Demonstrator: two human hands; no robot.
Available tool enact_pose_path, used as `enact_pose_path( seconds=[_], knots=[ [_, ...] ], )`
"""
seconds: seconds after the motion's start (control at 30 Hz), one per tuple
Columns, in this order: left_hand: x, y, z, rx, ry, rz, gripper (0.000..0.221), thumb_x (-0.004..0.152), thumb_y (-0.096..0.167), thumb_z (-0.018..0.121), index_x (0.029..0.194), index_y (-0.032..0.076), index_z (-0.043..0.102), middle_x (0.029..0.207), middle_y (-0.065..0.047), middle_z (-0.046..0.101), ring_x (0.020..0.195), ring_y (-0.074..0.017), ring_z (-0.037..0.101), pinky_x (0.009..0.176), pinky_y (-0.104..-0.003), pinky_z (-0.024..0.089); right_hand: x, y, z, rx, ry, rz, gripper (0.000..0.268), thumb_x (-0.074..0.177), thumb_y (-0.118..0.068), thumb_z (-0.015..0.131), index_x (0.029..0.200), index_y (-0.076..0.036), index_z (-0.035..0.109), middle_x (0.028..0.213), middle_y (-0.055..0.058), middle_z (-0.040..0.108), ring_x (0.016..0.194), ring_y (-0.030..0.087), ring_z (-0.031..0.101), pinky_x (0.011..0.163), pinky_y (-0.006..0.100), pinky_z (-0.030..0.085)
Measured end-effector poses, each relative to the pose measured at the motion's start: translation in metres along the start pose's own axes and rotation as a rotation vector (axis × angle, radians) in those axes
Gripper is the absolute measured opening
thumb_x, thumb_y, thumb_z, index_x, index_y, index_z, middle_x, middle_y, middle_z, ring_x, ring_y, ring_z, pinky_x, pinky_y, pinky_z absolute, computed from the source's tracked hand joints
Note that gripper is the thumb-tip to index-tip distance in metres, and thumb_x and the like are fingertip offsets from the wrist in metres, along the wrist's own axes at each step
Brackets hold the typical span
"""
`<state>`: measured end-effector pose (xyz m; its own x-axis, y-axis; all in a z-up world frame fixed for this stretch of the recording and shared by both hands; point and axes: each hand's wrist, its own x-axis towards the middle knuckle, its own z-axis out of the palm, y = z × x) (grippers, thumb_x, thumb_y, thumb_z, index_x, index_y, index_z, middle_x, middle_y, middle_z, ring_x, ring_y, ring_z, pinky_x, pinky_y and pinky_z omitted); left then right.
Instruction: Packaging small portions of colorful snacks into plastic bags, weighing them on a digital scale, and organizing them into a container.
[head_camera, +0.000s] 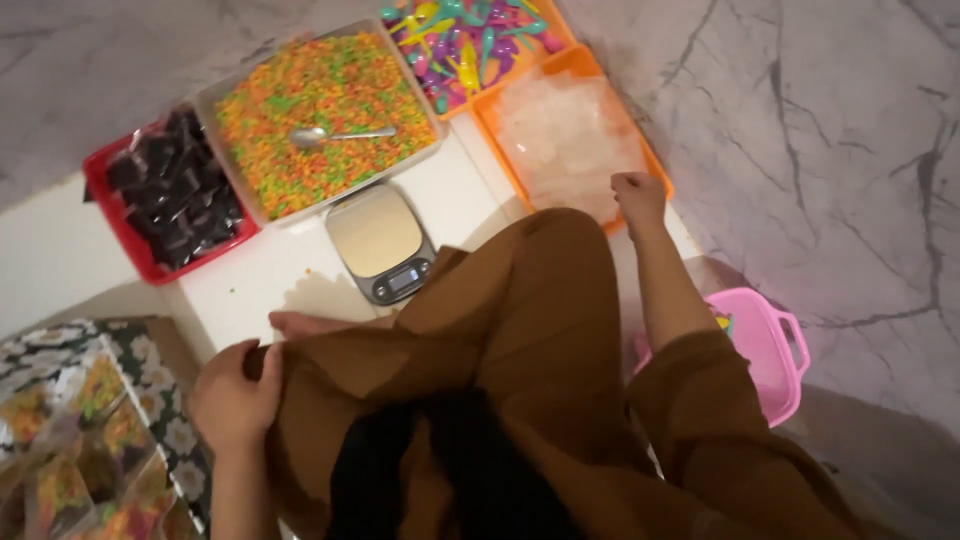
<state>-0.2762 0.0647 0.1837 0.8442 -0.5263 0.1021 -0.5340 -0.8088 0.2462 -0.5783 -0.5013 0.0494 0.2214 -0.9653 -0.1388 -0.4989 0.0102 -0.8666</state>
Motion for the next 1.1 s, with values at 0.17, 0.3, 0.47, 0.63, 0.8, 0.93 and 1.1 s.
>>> enact_pose_path(
  seconds=[0.17,0.3,0.47,0.63,0.8,0.93,1.1],
  knots=[
    [-0.002,0.001,0.012,0.091,0.011,-0.003,0.038,0.099,0.039,0.067,0.117,0.009,0.079,0.109,-0.012,0.077,0.099,-0.0336,0.070,0.086,-0.039,0.054,0.045,0.028,0.028,-0.318,0.030,-0.255,0.028,0.088,-0.028,0.071,0.105,-0.007,0.076,0.101,0.008,0.075,0.089,0.024,0.069,0.080,0.035,0.054],
    [0.002,0.005,0.014,0.136,-0.042,-0.072,0.038,0.101,0.041,0.067,0.121,0.011,0.080,0.111,-0.011,0.078,0.096,-0.0346,0.072,0.082,-0.040,0.056,0.041,-0.021,0.038,-0.619,-0.018,-0.139,0.083,0.083,-0.045,0.080,0.148,-0.009,0.044,0.140,0.016,0.055,0.125,0.036,0.054,0.101,0.047,0.046],
    [0.008,0.018,0.008,0.136,-0.104,-0.132,0.037,0.100,0.040,0.067,0.121,0.012,0.079,0.107,-0.010,0.078,0.094,-0.0329,0.071,0.081,-0.040,0.055,0.053,-0.031,0.046,-0.797,0.014,-0.027,0.094,0.077,-0.041,0.085,0.152,-0.015,0.034,0.132,0.018,0.058,0.116,0.037,0.059,0.097,0.051,0.046],
    [0.007,0.017,0.010,0.147,-0.081,-0.117,0.036,0.101,0.040,0.067,0.118,0.011,0.080,0.108,-0.010,0.077,0.097,-0.0324,0.070,0.084,-0.039,0.054,0.075,0.007,0.043,-0.528,0.127,-0.089,0.040,0.080,-0.020,0.079,0.118,-0.012,0.067,0.113,0.006,0.069,0.103,0.027,0.066,0.089,0.039,0.052],
    [0.008,0.013,0.012,0.154,-0.091,-0.153,0.036,0.101,0.040,0.066,0.120,0.013,0.080,0.108,-0.007,0.078,0.095,-0.0294,0.071,0.081,-0.038,0.055,0.046,-0.029,0.029,0.214,0.075,0.034,0.016,0.092,-0.022,0.062,0.092,-0.007,0.067,0.081,0.001,0.064,0.069,0.013,0.058,0.067,0.025,0.052],
    [0.019,0.018,0.012,0.134,-0.133,-0.194,0.043,0.100,0.046,0.063,0.120,0.012,0.080,0.109,-0.010,0.078,0.096,-0.0318,0.072,0.080,-0.039,0.055,-0.009,-0.108,0.011,0.438,0.000,0.164,0.017,0.093,-0.022,0.061,0.100,-0.008,0.067,0.091,0.001,0.071,0.067,0.009,0.055,0.062,0.022,0.050],
    [0.030,0.028,0.048,-0.040,-0.278,-0.238,0.048,0.104,0.053,0.054,0.129,0.017,0.073,0.105,-0.018,0.078,0.103,-0.0447,0.072,0.090,-0.056,0.056,-0.060,-0.149,0.018,0.562,-0.089,0.154,0.016,0.093,-0.019,0.070,0.105,-0.009,0.066,0.080,0.002,0.063,0.057,0.010,0.063,0.051,0.021,0.061]
  ],
)
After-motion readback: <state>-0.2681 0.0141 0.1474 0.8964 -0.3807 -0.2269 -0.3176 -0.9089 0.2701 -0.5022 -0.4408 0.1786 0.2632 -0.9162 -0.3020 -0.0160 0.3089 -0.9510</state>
